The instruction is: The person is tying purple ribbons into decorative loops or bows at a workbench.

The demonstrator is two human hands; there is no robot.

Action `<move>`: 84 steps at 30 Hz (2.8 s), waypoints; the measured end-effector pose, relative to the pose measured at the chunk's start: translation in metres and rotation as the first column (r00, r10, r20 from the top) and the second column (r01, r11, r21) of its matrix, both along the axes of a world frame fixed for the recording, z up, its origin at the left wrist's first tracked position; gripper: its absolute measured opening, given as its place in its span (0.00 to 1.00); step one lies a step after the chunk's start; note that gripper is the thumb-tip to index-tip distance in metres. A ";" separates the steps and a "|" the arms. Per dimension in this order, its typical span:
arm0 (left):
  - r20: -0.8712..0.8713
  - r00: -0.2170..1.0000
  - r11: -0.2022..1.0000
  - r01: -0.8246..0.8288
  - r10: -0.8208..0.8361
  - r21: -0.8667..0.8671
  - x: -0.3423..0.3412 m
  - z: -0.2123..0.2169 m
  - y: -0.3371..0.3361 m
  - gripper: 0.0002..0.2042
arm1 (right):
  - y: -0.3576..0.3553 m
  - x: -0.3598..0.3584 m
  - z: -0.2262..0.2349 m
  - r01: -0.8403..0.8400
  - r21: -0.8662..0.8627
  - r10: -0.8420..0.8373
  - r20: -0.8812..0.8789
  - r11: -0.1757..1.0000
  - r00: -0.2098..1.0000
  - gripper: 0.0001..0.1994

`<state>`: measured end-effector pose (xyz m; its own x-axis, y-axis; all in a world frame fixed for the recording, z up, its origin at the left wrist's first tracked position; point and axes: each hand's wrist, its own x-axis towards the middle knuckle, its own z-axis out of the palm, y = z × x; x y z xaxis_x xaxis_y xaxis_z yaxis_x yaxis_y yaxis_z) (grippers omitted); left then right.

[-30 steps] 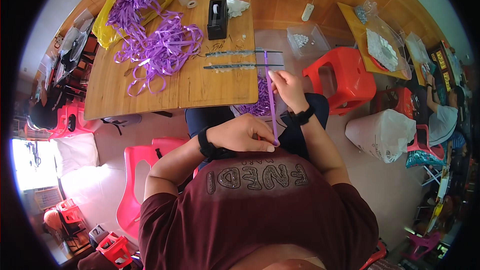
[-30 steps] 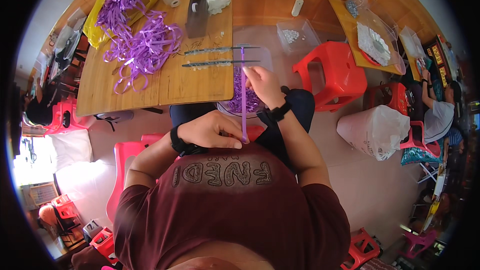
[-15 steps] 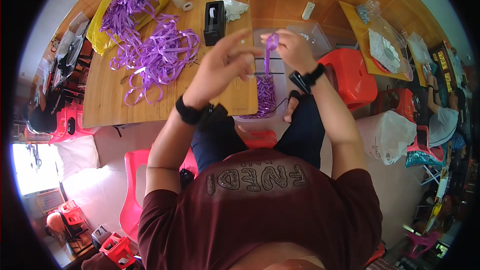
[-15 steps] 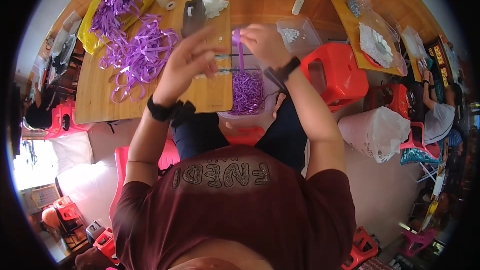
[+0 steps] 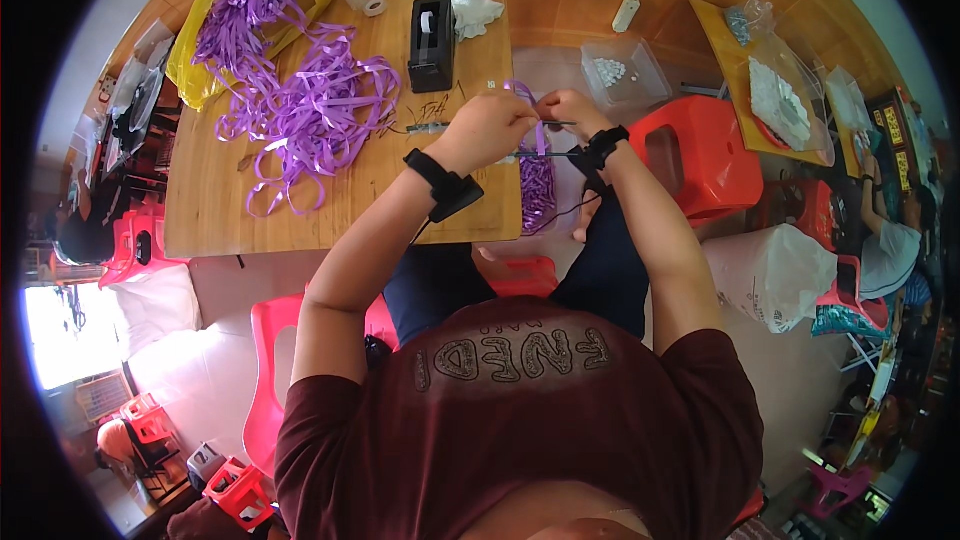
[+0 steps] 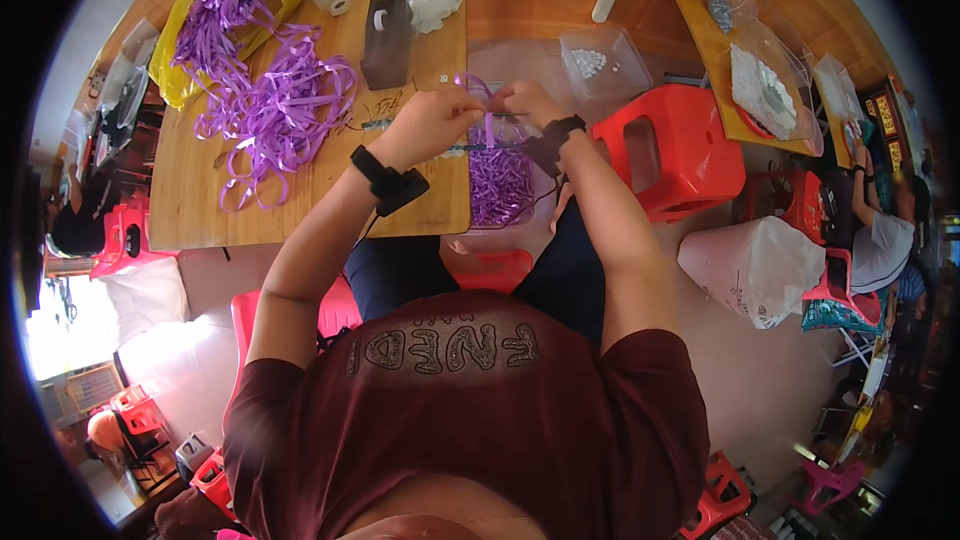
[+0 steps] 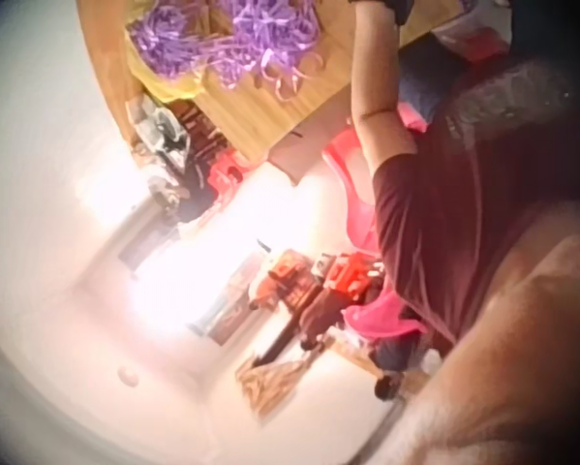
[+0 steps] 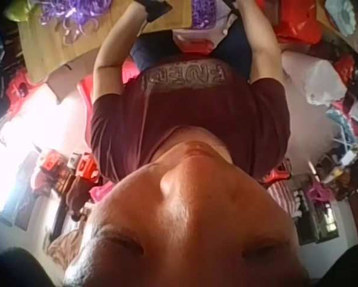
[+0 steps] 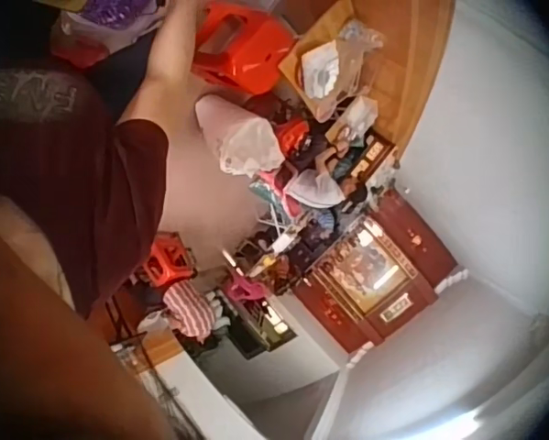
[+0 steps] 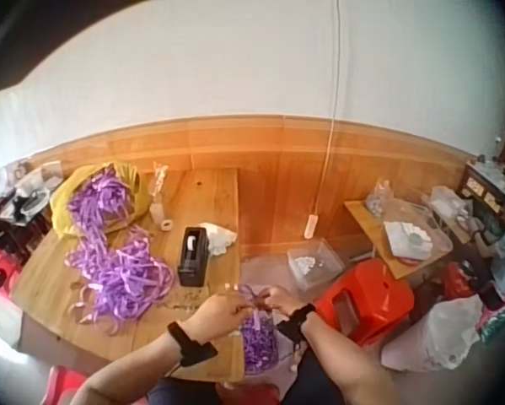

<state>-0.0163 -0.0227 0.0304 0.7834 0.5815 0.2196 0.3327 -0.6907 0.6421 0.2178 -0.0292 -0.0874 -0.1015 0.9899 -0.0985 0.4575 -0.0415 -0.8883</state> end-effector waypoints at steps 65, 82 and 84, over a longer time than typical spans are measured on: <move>0.077 0.982 0.947 -0.146 0.175 -0.285 0.009 -0.029 0.016 0.14 | -0.032 -0.024 0.089 0.199 -0.093 -0.219 -0.351 0.976 0.910 0.17; 0.102 0.991 0.989 0.067 -0.081 0.135 0.008 -0.046 0.017 0.12 | -0.027 -0.026 0.055 0.241 -0.217 -0.303 -0.325 0.946 0.896 0.09; -0.050 0.998 0.983 0.058 -0.050 0.175 0.010 -0.052 0.019 0.12 | -0.035 -0.016 0.048 0.244 -0.252 -0.315 -0.300 0.937 0.900 0.09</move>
<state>-0.0064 -0.0035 -0.0217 0.8240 0.4931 0.2791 0.3174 -0.8097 0.4936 0.2021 -0.0639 -0.0391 0.1143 0.9440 -0.3094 0.0818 -0.3193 -0.9441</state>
